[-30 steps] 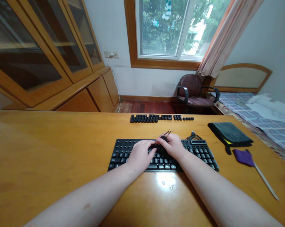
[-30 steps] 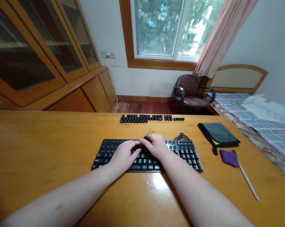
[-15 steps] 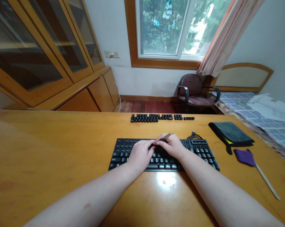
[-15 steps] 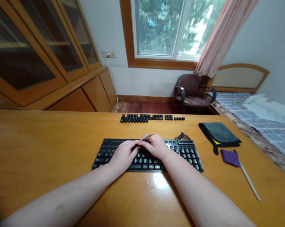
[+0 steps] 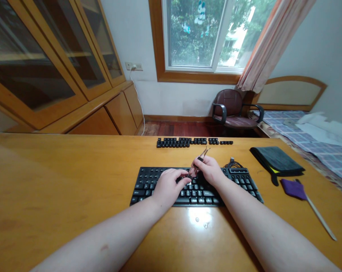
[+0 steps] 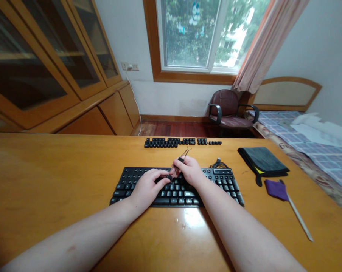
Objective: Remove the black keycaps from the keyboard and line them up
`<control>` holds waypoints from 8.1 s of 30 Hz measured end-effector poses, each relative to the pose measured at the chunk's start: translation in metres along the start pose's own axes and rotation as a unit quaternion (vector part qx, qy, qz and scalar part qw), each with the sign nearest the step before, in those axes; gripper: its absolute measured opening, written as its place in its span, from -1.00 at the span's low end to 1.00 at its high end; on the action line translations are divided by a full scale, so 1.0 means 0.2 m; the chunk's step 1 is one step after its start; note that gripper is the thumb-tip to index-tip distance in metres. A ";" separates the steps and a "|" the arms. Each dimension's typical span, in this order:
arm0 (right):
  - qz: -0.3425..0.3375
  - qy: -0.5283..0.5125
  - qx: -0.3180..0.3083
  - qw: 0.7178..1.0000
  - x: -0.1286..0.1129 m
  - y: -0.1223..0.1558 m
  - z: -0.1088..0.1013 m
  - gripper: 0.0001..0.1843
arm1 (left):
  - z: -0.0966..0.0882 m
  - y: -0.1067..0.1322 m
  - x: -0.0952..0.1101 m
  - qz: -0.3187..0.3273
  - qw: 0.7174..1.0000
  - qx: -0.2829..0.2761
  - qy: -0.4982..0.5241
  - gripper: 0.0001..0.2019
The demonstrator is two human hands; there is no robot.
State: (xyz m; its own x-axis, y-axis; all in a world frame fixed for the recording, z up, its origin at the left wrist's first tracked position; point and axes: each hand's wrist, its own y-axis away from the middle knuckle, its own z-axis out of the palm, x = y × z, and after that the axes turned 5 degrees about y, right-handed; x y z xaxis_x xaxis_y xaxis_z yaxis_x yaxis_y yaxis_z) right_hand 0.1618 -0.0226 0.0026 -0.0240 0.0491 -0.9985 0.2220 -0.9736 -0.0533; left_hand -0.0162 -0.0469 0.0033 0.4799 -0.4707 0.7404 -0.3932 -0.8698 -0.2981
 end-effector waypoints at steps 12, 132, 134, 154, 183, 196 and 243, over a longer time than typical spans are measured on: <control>0.051 -0.133 -0.069 0.987 0.04 -0.01 -0.04 -0.64 | 0.00 0.01 0.00 0.064 0.997 0.002 0.045 -0.85; 0.066 0.583 0.174 0.791 0.10 -0.45 -0.23 -0.78 | 0.05 0.02 0.01 -0.034 0.993 0.069 0.094 -0.79; 0.063 0.585 0.181 0.788 0.10 -0.45 -0.23 -0.80 | 0.04 0.02 0.01 -0.035 0.993 0.068 0.091 -0.79; 0.040 0.626 0.130 0.768 0.11 -0.45 -0.23 -0.79 | 0.04 0.02 0.02 -0.031 0.993 0.068 0.091 -0.79; 0.045 0.620 0.140 0.771 0.12 -0.46 -0.25 -0.76 | 0.04 0.02 0.02 -0.029 0.993 0.065 0.092 -0.81; 0.022 0.620 0.129 0.774 0.13 -0.45 -0.26 -0.82 | 0.04 0.02 0.01 -0.026 0.993 0.066 0.090 -0.80; -0.025 0.563 0.036 0.825 0.09 -0.41 -0.26 -0.82 | 0.04 0.02 0.03 -0.025 0.994 0.064 0.090 -0.81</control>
State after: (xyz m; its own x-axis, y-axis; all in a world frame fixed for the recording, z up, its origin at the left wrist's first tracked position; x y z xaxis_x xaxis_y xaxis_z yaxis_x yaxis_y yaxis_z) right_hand 0.1933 0.0687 -0.0118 0.8983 0.2266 -0.3764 0.1890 -0.9727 -0.1345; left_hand -0.0093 -0.0533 0.0016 0.3432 -0.4019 0.8489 -0.2645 -0.9086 -0.3233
